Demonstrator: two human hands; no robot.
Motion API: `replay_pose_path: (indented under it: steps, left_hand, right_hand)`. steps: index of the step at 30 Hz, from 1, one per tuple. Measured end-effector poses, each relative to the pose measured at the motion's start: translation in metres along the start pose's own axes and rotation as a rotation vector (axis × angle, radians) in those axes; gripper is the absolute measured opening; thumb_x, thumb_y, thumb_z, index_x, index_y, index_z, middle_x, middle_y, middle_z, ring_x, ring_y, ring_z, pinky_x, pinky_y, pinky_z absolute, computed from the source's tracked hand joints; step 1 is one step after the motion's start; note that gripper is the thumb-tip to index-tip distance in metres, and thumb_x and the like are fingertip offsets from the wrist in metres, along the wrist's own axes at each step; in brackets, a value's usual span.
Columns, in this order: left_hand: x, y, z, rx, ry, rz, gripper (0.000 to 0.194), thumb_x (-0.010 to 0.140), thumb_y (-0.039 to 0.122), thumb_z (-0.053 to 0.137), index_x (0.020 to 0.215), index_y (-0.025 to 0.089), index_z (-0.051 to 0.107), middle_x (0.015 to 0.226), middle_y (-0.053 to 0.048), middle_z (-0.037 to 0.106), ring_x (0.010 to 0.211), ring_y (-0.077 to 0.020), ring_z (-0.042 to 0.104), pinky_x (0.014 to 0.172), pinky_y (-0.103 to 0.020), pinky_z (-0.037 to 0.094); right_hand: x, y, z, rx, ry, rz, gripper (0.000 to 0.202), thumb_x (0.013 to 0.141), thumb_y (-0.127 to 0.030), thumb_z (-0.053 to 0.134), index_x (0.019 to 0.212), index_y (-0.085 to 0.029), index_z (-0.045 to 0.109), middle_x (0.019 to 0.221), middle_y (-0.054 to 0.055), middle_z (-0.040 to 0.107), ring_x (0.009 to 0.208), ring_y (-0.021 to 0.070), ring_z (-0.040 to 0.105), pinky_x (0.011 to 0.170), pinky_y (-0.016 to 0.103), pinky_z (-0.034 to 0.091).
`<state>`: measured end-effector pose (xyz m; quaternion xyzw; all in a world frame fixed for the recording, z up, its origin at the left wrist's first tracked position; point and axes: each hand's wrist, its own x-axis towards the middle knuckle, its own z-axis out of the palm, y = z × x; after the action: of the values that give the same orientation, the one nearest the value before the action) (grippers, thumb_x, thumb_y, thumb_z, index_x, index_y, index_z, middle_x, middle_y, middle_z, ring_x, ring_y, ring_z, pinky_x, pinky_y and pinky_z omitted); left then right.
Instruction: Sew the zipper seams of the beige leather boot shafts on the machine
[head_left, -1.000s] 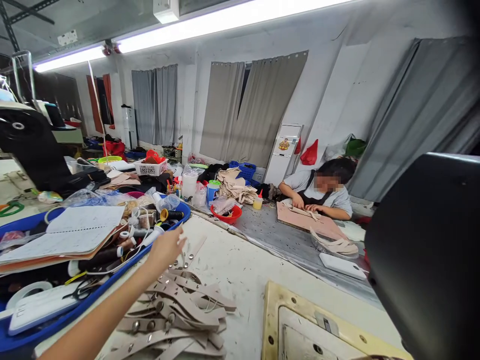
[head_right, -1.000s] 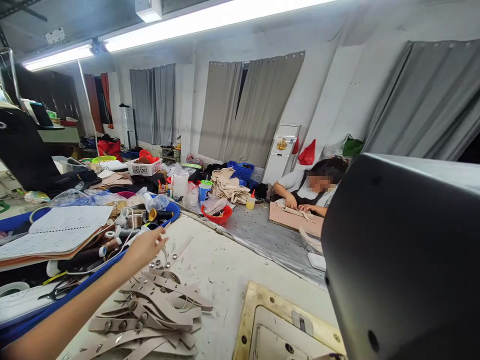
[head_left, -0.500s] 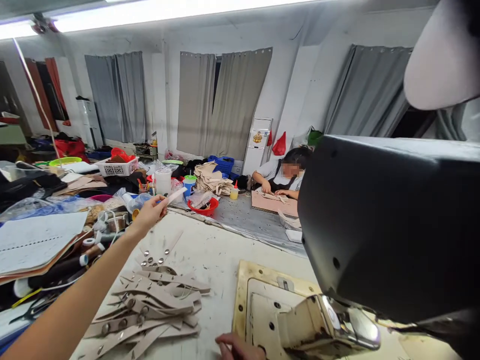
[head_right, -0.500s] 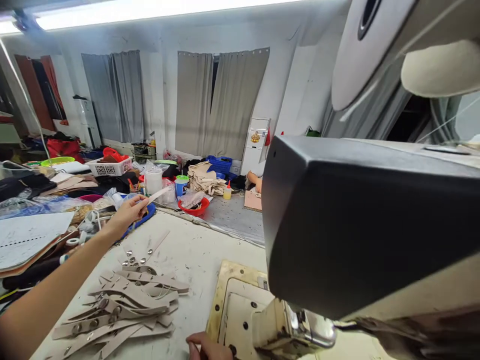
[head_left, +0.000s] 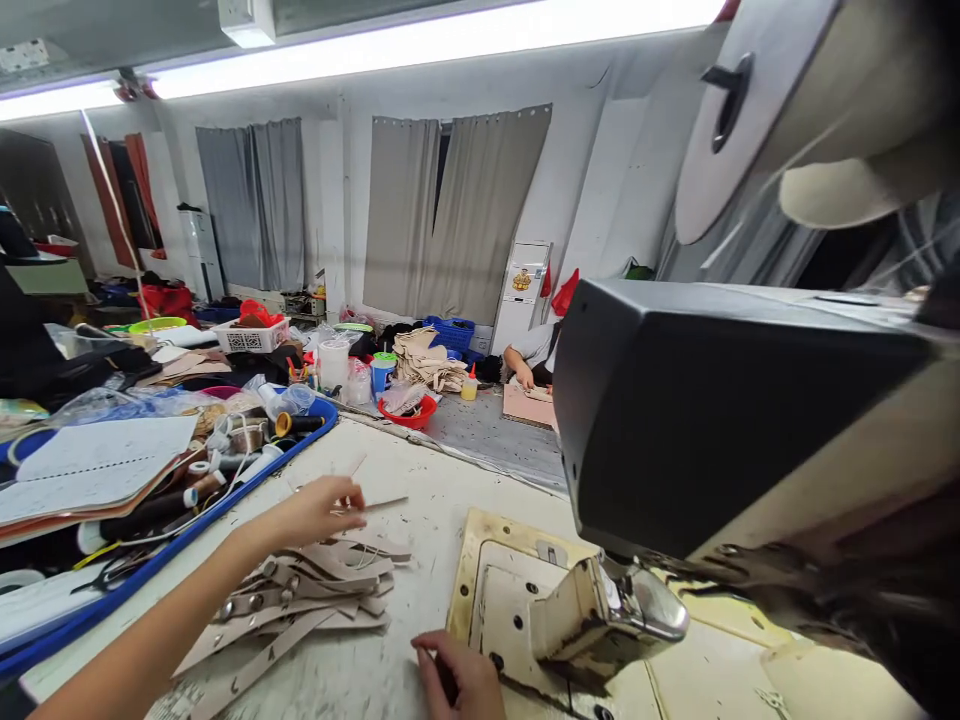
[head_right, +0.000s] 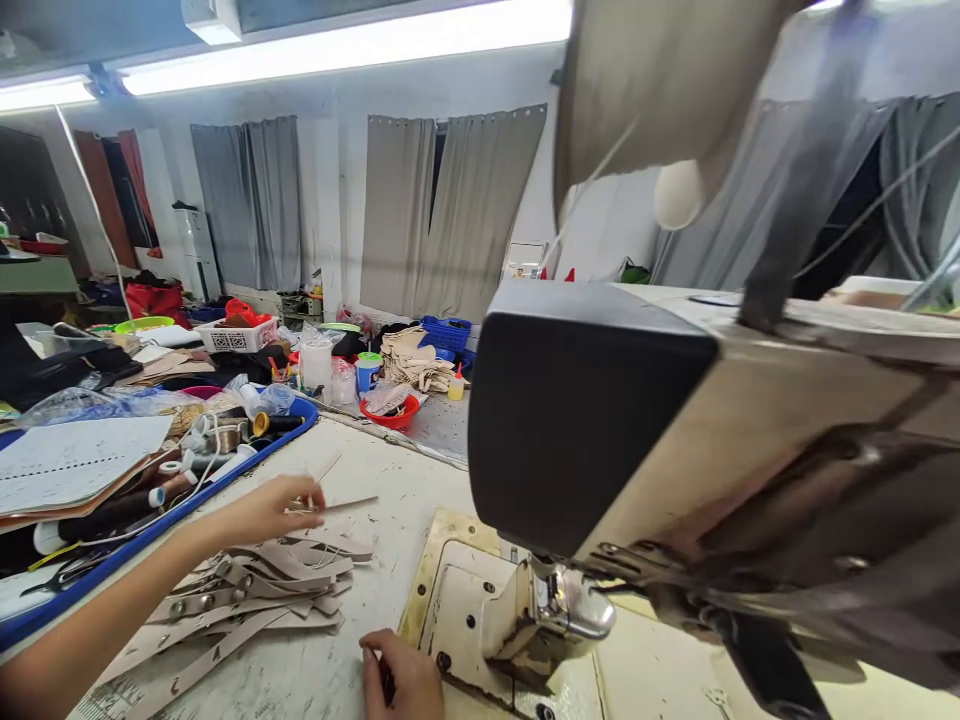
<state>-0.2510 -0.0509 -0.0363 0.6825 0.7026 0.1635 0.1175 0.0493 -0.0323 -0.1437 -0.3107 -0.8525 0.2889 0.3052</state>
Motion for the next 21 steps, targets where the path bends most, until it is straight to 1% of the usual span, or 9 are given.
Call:
replay_pose_path:
  steps: [2, 3, 5, 7, 9, 11, 13, 16, 21]
  left_hand:
    - [-0.041, 0.014, 0.018, 0.086, 0.031, -0.028, 0.021, 0.091, 0.038, 0.064, 0.101, 0.021, 0.074, 0.106, -0.007, 0.074, 0.102, -0.0291, 0.070, 0.091, -0.051, 0.057]
    - [-0.062, 0.019, 0.032, 0.138, 0.067, -0.052, 0.022, 0.091, 0.033, 0.060, 0.103, 0.022, 0.076, 0.114, -0.010, 0.074, 0.111, -0.0356, 0.068, 0.097, -0.060, 0.054]
    - [-0.099, 0.026, 0.066, 0.210, 0.117, -0.073, 0.039, 0.094, 0.030, 0.049, 0.125, 0.023, 0.072, 0.134, -0.012, 0.067, 0.130, -0.0407, 0.059, 0.111, -0.070, 0.042]
    - [-0.126, 0.031, 0.096, 0.258, 0.170, -0.074, 0.046, 0.095, 0.030, 0.045, 0.138, 0.028, 0.063, 0.145, -0.008, 0.056, 0.134, -0.0391, 0.054, 0.111, -0.069, 0.043]
    - [-0.142, 0.036, 0.114, 0.327, 0.268, -0.048, 0.049, 0.098, 0.029, 0.044, 0.147, 0.032, 0.053, 0.149, -0.004, 0.050, 0.136, -0.0357, 0.053, 0.109, -0.064, 0.048]
    - [-0.148, 0.043, 0.119, 0.374, 0.341, -0.047, 0.052, 0.101, 0.030, 0.043, 0.153, 0.033, 0.042, 0.152, -0.002, 0.046, 0.138, -0.0326, 0.050, 0.109, -0.060, 0.050]
    - [-0.148, 0.048, 0.116, 0.376, 0.356, -0.078, 0.055, 0.102, 0.030, 0.043, 0.156, 0.032, 0.034, 0.154, -0.001, 0.043, 0.140, -0.0309, 0.047, 0.110, -0.057, 0.049]
    - [-0.146, 0.052, 0.108, 0.365, 0.350, -0.084, 0.054, 0.103, 0.031, 0.043, 0.156, 0.032, 0.035, 0.154, -0.001, 0.043, 0.140, -0.0310, 0.047, 0.110, -0.057, 0.049]
    - [-0.143, 0.049, 0.108, 0.285, 0.318, -0.043, 0.054, 0.102, 0.027, 0.042, 0.156, 0.032, 0.036, 0.154, -0.003, 0.044, 0.144, -0.0304, 0.043, 0.114, -0.061, 0.043]
  right_hand:
    - [0.018, -0.013, -0.004, -0.005, -0.023, -0.014, 0.024, 0.096, -0.019, 0.052, 0.103, -0.022, 0.075, 0.089, 0.005, 0.077, 0.078, 0.0201, 0.074, 0.069, 0.026, 0.055]
    - [0.031, -0.021, -0.006, -0.004, -0.041, -0.034, 0.025, 0.095, -0.014, 0.053, 0.107, -0.022, 0.074, 0.097, 0.005, 0.076, 0.086, 0.0206, 0.074, 0.075, 0.028, 0.056]
    - [0.060, -0.038, -0.006, 0.000, -0.106, -0.103, 0.029, 0.095, -0.008, 0.055, 0.114, -0.023, 0.071, 0.107, 0.004, 0.073, 0.098, 0.0197, 0.071, 0.085, 0.033, 0.057]
    - [0.088, -0.053, -0.001, -0.010, -0.205, -0.187, 0.019, 0.097, -0.012, 0.060, 0.112, -0.020, 0.071, 0.110, 0.003, 0.072, 0.105, 0.0191, 0.068, 0.092, 0.038, 0.056]
    - [0.107, -0.062, 0.007, -0.049, -0.305, -0.234, 0.013, 0.098, -0.023, 0.065, 0.107, -0.016, 0.070, 0.111, 0.004, 0.071, 0.107, 0.0210, 0.067, 0.095, 0.042, 0.056]
    - [0.117, -0.065, 0.014, -0.103, -0.380, -0.238, 0.018, 0.097, -0.031, 0.067, 0.105, -0.015, 0.069, 0.112, 0.005, 0.070, 0.107, 0.0226, 0.067, 0.094, 0.044, 0.056]
    - [0.120, -0.061, 0.017, -0.138, -0.435, -0.234, 0.019, 0.097, -0.032, 0.067, 0.106, -0.015, 0.068, 0.114, 0.005, 0.068, 0.105, 0.0219, 0.067, 0.093, 0.042, 0.056]
    - [0.119, -0.052, 0.017, -0.142, -0.494, -0.226, 0.019, 0.097, -0.032, 0.067, 0.105, -0.015, 0.068, 0.110, 0.005, 0.069, 0.100, 0.0198, 0.068, 0.089, 0.041, 0.057]
    - [0.121, -0.043, 0.019, -0.092, -0.411, -0.093, 0.020, 0.097, -0.034, 0.066, 0.100, -0.014, 0.067, 0.103, 0.004, 0.070, 0.095, 0.0183, 0.068, 0.087, 0.040, 0.057]
